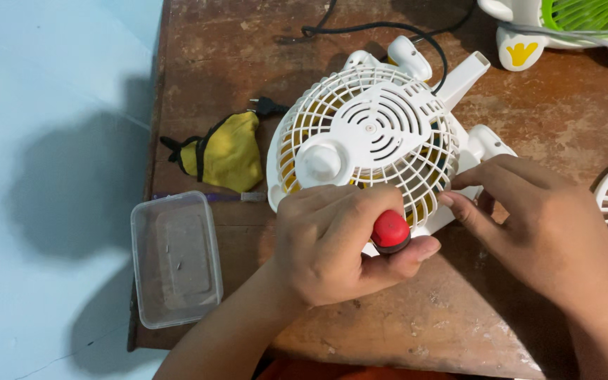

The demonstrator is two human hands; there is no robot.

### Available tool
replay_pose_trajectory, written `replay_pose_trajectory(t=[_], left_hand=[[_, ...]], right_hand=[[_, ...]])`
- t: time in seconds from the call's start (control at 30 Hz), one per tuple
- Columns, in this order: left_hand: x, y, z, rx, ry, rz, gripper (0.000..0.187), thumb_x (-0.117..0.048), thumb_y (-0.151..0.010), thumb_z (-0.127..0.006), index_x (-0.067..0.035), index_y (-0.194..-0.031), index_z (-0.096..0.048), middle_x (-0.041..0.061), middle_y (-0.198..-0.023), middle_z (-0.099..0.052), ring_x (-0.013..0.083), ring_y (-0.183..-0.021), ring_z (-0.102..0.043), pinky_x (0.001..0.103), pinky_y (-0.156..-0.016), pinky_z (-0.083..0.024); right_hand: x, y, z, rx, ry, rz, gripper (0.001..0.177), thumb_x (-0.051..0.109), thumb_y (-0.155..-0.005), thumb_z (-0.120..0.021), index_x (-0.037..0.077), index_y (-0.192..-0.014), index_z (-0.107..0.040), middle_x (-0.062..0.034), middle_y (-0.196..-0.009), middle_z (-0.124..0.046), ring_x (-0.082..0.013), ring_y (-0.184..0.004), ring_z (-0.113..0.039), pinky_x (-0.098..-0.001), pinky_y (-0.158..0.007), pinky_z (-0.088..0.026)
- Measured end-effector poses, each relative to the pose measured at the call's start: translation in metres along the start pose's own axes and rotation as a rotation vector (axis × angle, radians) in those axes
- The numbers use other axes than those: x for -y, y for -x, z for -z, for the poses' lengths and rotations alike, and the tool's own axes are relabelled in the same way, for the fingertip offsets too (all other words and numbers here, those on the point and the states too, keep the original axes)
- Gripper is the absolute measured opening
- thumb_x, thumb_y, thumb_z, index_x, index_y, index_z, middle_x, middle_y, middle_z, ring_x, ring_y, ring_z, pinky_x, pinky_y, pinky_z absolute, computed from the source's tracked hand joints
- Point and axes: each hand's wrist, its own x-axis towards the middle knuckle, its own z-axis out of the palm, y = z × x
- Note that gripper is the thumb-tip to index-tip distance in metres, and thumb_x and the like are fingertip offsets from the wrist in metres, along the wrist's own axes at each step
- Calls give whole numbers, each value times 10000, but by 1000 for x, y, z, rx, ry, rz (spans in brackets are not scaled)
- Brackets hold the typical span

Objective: The person disassembles a small electric fan on a wooden table. They use a screwdriver to remove screws from the fan's front grille, then separate the grille from the fan body, exposing the blades and internal components.

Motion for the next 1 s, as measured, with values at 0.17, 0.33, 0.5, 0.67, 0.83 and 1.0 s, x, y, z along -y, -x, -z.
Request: replay_pose_trajectory(t=[0.17, 0.33, 0.5, 0.67, 0.83, 1.0], left_hand=[[2, -1, -3, 8, 10, -17, 391, -291, -972, -867, -68, -1095, -570, -28, -752, -588, 118, -600, -616, 259, -572, -487], [4, 1, -3, 12, -25, -45, 408, -301, -969, -867, -58, -1099, -567, -24, -754, -585, 111, -605, -618, 253, -567, -484], [6, 3, -5, 22, -22, -75, 419, -323, -1010, -851, -42, -1148, -573, -39, -763, -602, 91, -629, -650, 231, -579, -498], [8, 5, -10, 27, -72, -84, 427, -362, -1009, -839, -55, -1134, -570, -55, -723, -592, 72, -602, -646, 210, -561, -497], [7, 4, -8, 49, -87, -90, 434, -336, -1035, -806, -62, -1280, -576, -62, -747, -657, 59, -637, -663, 190, -598, -520], [0, -6, 2, 85, -58, -126, 500, -382, -931, -787, -55, -1242, -571, -28, -722, -646, 120, -583, -632, 280, -575, -493]], right_hand=[[1, 0, 0, 10, 17, -6, 267, 260, -824, -799, 57, -992, -754, -72, -824, -695, -211, -566, -629, -340, -515, -486], [2, 0, 0, -7, 26, 6, 271, 267, -845, -801, 40, -982, -744, -73, -828, -698, -204, -583, -646, -335, -523, -491], [3, 0, 0, -19, 30, 14, 264, 256, -836, -800, 31, -961, -742, -77, -814, -697, -211, -580, -649, -344, -525, -488], [2, 1, -2, -30, 38, 8, 270, 260, -843, -800, 30, -972, -741, -71, -825, -703, -198, -557, -649, -330, -504, -485], [1, 1, -1, -49, 41, 53, 250, 236, -851, -794, 34, -989, -741, -68, -838, -705, -191, -575, -656, -316, -507, -490], [5, 3, 0, -44, 79, 29, 226, 245, -840, -807, 49, -938, -753, -69, -761, -703, -215, -558, -655, -345, -511, -486]])
